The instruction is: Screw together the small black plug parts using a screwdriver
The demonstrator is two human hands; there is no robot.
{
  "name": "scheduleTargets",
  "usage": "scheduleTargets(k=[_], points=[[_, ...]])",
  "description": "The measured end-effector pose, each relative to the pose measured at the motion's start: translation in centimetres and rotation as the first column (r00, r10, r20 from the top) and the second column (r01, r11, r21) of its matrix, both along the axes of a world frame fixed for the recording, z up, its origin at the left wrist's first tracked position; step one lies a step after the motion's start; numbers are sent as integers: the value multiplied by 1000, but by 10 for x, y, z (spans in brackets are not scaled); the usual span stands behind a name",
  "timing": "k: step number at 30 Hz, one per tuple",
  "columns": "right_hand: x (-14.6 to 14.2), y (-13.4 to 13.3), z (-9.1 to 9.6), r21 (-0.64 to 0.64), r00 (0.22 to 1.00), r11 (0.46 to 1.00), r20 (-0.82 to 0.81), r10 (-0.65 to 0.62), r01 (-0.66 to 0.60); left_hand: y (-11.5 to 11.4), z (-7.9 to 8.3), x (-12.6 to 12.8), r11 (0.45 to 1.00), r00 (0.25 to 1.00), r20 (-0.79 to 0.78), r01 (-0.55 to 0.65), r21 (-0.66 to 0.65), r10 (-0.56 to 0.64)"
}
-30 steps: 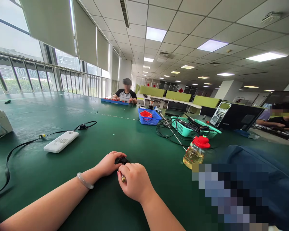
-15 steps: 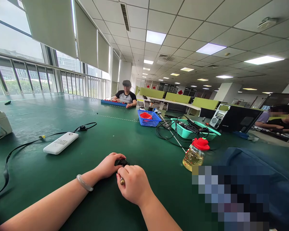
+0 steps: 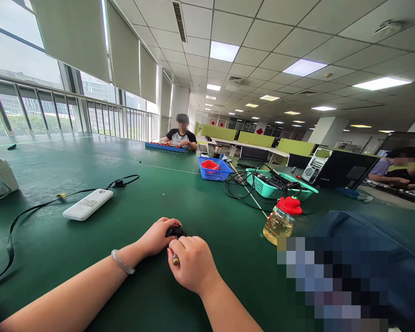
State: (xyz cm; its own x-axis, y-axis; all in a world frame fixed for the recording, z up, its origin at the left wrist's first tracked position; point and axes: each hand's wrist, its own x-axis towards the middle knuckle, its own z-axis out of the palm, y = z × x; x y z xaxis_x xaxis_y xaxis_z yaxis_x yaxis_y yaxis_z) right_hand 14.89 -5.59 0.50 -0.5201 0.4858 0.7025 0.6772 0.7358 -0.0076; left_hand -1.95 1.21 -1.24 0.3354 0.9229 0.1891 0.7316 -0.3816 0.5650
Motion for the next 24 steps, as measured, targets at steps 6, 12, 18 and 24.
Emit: scheduleTargets(k=[6, 12, 18, 24], points=[[-1, -1, 0, 25, 1000, 1000, -10, 5, -5, 0, -2, 1, 1000, 1000, -14, -11, 11, 11], [-2, 0, 1, 48, 1000, 999, -30, 6, -5, -3, 0, 4, 999, 999, -41, -15, 44, 17], [-2, 1, 0, 46, 999, 999, -43, 1, 1, -5, 4, 7, 996, 995, -100, 18, 86, -10], [-2, 3, 0, 63, 998, 998, -66, -23, 27, -8, 7, 8, 986, 980, -181, 108, 130, -84]])
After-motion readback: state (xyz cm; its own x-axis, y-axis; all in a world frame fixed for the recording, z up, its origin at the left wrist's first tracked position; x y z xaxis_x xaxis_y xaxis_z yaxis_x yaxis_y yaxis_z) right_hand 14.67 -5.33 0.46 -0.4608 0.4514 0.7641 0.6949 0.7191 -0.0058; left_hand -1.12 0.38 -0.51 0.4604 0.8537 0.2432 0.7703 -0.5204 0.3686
